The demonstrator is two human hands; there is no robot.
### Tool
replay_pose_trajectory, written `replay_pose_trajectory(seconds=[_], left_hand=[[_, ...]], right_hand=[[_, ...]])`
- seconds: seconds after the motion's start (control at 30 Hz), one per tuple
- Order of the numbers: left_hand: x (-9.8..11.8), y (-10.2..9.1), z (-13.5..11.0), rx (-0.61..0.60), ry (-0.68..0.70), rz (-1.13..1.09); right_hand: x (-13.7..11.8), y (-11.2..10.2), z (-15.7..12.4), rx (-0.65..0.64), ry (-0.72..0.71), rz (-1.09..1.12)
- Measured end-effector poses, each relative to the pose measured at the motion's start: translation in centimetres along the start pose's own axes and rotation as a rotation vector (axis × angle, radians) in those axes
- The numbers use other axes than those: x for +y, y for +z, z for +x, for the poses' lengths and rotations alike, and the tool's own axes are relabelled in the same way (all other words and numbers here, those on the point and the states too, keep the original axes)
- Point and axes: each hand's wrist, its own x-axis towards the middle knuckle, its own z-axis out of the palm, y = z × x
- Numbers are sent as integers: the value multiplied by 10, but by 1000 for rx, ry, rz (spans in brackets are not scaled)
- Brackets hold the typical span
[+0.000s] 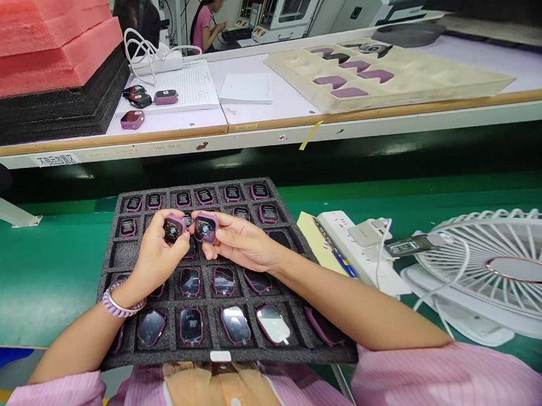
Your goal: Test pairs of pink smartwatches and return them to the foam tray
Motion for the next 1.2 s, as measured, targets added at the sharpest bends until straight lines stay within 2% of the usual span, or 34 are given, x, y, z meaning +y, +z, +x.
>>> replay_pose_trajectory(seconds=[0.83, 0.97, 1.1, 1.2], left_hand=[[-1, 1, 0, 1, 40, 11], [-2, 0, 0, -27, 61, 22], [-5, -1, 3, -7, 34, 11], [-4, 1, 5, -15, -75, -121]], right_hand=[[-1, 2, -2, 0, 13, 1], [0, 2, -2, -17, 16, 15], [-1, 0, 1, 17, 25, -8], [-3, -3, 3, 94, 39, -7]])
